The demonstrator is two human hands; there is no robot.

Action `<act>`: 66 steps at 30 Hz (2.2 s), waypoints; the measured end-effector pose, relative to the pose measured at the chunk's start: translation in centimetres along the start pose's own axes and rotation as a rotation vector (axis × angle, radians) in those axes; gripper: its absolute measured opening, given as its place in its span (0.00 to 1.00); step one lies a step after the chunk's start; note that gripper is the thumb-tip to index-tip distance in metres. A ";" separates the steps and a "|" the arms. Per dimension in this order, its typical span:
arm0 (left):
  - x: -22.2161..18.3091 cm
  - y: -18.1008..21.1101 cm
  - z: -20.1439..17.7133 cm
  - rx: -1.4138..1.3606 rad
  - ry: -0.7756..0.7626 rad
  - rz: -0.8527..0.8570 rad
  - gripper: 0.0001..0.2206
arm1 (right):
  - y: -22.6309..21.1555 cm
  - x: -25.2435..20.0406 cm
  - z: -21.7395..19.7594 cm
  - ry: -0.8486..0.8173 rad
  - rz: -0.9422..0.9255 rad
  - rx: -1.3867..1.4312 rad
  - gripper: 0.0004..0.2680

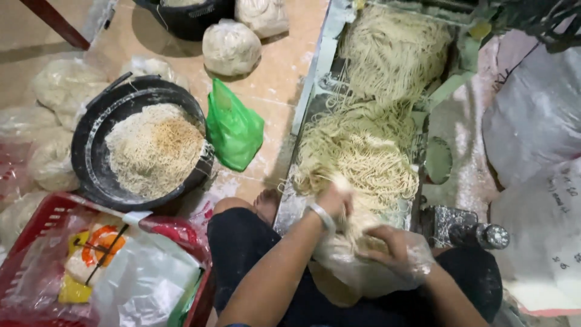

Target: The person feeds a sheet of dough into a noodle-cutting machine, collects the resulting noodles by hand, and places them into plastic bags.

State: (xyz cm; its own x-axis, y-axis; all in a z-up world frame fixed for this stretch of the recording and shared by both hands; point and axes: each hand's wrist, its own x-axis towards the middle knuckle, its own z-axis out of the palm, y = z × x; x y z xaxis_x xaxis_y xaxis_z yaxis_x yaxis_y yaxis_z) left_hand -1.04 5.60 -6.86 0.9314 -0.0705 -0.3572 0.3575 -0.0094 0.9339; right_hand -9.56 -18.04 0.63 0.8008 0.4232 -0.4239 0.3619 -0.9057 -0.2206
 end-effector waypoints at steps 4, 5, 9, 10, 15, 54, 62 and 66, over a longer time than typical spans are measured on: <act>-2.6 4.4 -1.8 0.339 -0.427 0.052 0.13 | -4.1 2.2 -2.8 0.528 -0.180 1.760 0.35; -2.3 4.2 -2.3 0.795 -0.278 0.186 0.23 | -4.4 3.0 -3.0 0.748 -0.118 1.866 0.37; -1.6 8.0 -2.2 0.125 0.267 -0.144 0.27 | -1.0 8.0 0.2 0.894 0.571 1.844 0.33; -1.4 7.8 -2.7 -0.064 0.213 -0.253 0.30 | -1.8 8.7 -1.2 0.841 0.876 1.665 0.35; -3.1 11.2 -4.4 -0.235 0.033 -0.080 0.35 | 1.7 12.1 0.9 0.832 0.937 1.405 0.41; -4.6 10.8 -3.8 0.729 -0.199 -0.242 0.30 | -1.2 4.0 -5.6 0.109 0.151 1.158 0.09; -2.0 5.1 -4.2 -0.257 -0.408 -0.115 0.34 | -4.4 2.8 -10.7 -0.078 0.340 1.049 0.50; -3.7 11.2 -5.4 -0.341 -0.508 -0.005 0.22 | -0.2 1.2 -11.6 0.173 -0.092 1.187 0.38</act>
State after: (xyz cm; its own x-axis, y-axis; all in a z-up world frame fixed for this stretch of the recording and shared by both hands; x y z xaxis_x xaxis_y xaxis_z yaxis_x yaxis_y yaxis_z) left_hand -0.10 11.15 4.86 0.8100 -0.5391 -0.2309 0.4421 0.3025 0.8444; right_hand -3.14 -17.64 10.31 0.8811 0.3943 -0.2610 -0.1715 -0.2478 -0.9535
